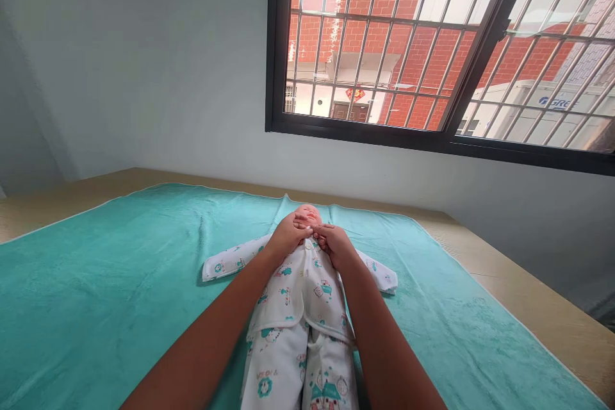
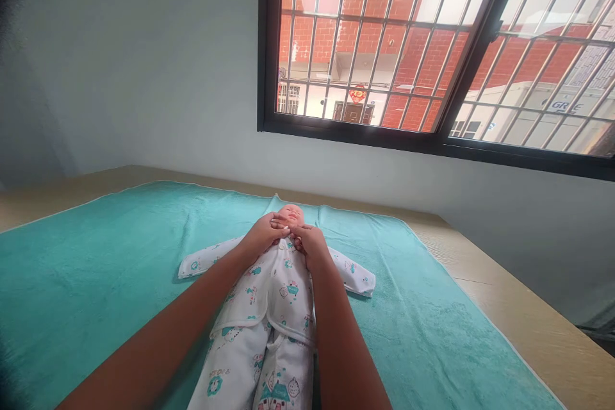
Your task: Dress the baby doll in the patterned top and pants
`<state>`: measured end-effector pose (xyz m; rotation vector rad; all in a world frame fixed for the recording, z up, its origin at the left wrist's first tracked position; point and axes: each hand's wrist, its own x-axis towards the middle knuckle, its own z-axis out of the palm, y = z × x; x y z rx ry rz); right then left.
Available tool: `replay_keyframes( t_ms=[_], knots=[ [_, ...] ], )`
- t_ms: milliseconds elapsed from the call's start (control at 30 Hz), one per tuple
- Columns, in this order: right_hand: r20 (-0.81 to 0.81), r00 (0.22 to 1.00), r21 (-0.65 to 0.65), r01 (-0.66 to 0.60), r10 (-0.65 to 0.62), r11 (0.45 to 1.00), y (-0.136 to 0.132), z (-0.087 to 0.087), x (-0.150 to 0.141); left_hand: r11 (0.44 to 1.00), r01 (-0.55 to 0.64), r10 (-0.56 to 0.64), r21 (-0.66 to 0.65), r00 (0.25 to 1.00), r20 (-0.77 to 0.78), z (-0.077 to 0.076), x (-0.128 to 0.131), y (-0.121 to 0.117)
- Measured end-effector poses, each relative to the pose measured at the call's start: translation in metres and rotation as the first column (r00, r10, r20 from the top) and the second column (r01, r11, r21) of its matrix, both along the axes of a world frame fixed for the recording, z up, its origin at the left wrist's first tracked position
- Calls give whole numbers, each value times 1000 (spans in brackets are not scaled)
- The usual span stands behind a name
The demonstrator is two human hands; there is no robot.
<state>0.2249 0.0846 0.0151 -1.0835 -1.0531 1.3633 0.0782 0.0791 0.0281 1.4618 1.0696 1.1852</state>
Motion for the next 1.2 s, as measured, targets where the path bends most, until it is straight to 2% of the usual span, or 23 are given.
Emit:
replay_keyframes(
  t_ms=[200,300,567,933,1200],
  knots=[
    [13,1000,-26,11,-11,1000,0,1,-1,987,-55,63,154,997,-49,-6,3,5],
    [9,1000,-31,11,-11,999,-2,2,-2,980,-78,92,185,993,-72,-8,3,6],
    [15,998,-13,67,-67,998,-1,0,-2,979,-184,189,92,980,-55,-19,0,12],
    [125,989,65,71,-79,995,-5,1,-5,987,-155,160,49,978,-135,-18,-1,15],
    [242,967,70,62,-77,996,-5,2,-5,984,-161,173,78,967,-189,-21,-3,18]
  ],
)
